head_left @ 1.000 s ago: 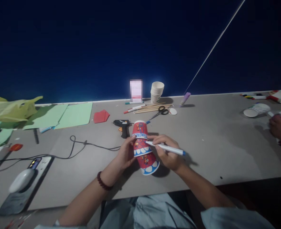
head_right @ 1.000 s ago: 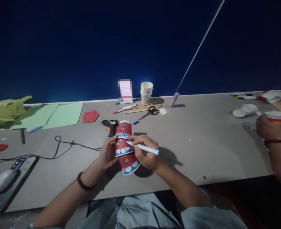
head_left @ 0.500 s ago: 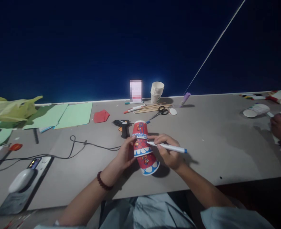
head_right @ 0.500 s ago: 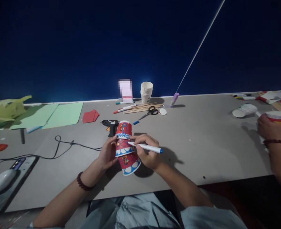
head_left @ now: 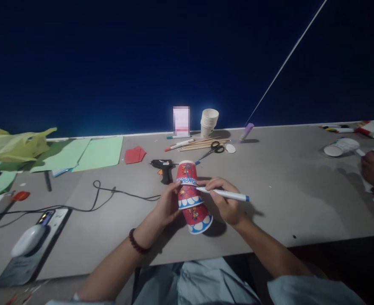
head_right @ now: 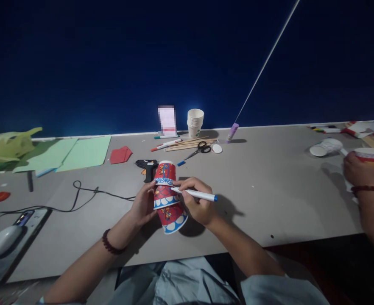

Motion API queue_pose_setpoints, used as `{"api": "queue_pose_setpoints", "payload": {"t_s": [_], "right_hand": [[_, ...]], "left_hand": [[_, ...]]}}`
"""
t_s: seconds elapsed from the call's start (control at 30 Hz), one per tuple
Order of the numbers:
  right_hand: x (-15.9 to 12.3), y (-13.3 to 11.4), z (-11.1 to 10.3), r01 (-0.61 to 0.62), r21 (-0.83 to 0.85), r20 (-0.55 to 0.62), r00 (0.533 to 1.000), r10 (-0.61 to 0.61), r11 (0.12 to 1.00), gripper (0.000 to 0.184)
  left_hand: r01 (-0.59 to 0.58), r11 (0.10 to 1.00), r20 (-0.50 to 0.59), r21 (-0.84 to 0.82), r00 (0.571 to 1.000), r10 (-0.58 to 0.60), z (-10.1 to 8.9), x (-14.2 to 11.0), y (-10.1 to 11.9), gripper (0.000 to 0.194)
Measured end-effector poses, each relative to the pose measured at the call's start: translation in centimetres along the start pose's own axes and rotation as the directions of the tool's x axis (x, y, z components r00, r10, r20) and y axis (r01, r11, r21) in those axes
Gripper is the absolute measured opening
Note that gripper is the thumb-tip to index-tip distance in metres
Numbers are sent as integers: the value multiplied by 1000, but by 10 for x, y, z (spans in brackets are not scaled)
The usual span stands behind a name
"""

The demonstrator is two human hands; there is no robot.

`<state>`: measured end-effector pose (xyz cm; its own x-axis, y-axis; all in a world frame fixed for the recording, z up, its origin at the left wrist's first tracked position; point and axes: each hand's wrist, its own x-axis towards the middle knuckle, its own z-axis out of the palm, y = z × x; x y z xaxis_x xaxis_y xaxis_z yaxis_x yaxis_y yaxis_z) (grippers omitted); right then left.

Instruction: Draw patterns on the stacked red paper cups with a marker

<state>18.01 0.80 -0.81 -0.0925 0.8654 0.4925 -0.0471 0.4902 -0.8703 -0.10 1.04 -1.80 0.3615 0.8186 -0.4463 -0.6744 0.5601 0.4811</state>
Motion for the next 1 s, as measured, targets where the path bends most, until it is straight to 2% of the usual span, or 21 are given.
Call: {"api": "queue_pose_setpoints", "payload": {"t_s": [0.27, 0.6, 1.0], "right_hand": [[-1, 2, 0, -12, 91, -17, 1000, 13, 996, 12], [0, -2, 1, -1, 1, -20, 1000, 1, 1000, 10], [-2, 2, 1, -21, 112, -32, 999, 25, 993, 11]], "left_hand": [[7, 1000, -10, 23, 1000, -6, 0, -1, 0, 35], [-23, 1000, -19, 21, 1000, 23, 3, -1, -1, 26], [-17, 999, 16, 37, 1000, 17, 1, -1, 0, 30]]}}
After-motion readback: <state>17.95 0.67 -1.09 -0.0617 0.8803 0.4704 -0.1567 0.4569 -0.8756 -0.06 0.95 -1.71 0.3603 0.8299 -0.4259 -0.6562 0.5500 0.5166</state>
